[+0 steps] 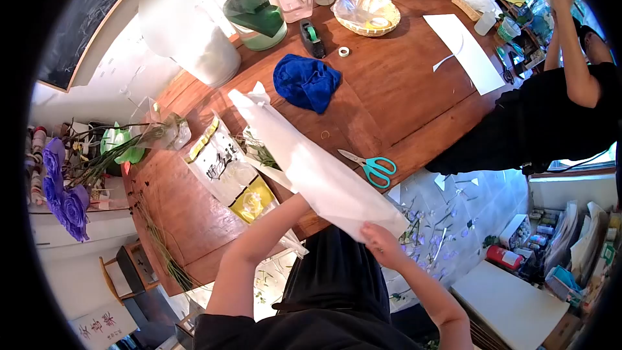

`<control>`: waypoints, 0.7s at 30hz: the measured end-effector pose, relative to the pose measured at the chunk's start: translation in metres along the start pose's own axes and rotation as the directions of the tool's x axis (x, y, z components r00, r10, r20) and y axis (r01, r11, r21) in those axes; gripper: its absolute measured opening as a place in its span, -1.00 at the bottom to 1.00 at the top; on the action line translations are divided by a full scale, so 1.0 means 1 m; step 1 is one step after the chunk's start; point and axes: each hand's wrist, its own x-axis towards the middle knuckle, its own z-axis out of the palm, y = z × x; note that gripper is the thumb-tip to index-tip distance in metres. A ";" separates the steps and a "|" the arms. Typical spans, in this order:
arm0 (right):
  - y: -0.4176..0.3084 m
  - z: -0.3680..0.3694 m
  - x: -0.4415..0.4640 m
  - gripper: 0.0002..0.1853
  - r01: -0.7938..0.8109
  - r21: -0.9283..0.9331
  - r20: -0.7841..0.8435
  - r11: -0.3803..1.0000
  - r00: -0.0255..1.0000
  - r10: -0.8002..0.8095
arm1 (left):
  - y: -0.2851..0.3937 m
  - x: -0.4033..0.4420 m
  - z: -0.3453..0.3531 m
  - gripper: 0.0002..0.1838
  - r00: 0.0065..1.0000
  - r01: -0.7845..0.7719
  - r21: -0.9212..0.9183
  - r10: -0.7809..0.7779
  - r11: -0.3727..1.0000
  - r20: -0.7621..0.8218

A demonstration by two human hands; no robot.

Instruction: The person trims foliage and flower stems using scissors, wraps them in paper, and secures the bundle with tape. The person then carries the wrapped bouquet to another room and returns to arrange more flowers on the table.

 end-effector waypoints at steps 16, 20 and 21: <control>0.041 -0.049 0.027 -0.84 -0.481 0.555 0.167 0.678 0.863 0.476 | 0.061 -0.061 -0.003 -0.79 0.985 -0.169 0.429 0.163 0.887 0.051; 0.007 -0.075 0.028 -0.85 -0.364 0.390 0.089 0.846 0.929 0.359 | 0.043 -0.009 0.002 -0.66 0.992 -0.097 0.255 0.115 0.962 -0.056; -0.001 -0.080 0.029 -0.83 -0.312 0.392 0.055 0.865 0.947 0.317 | 0.038 -0.004 0.007 -0.67 0.992 -0.086 0.188 0.102 0.978 -0.074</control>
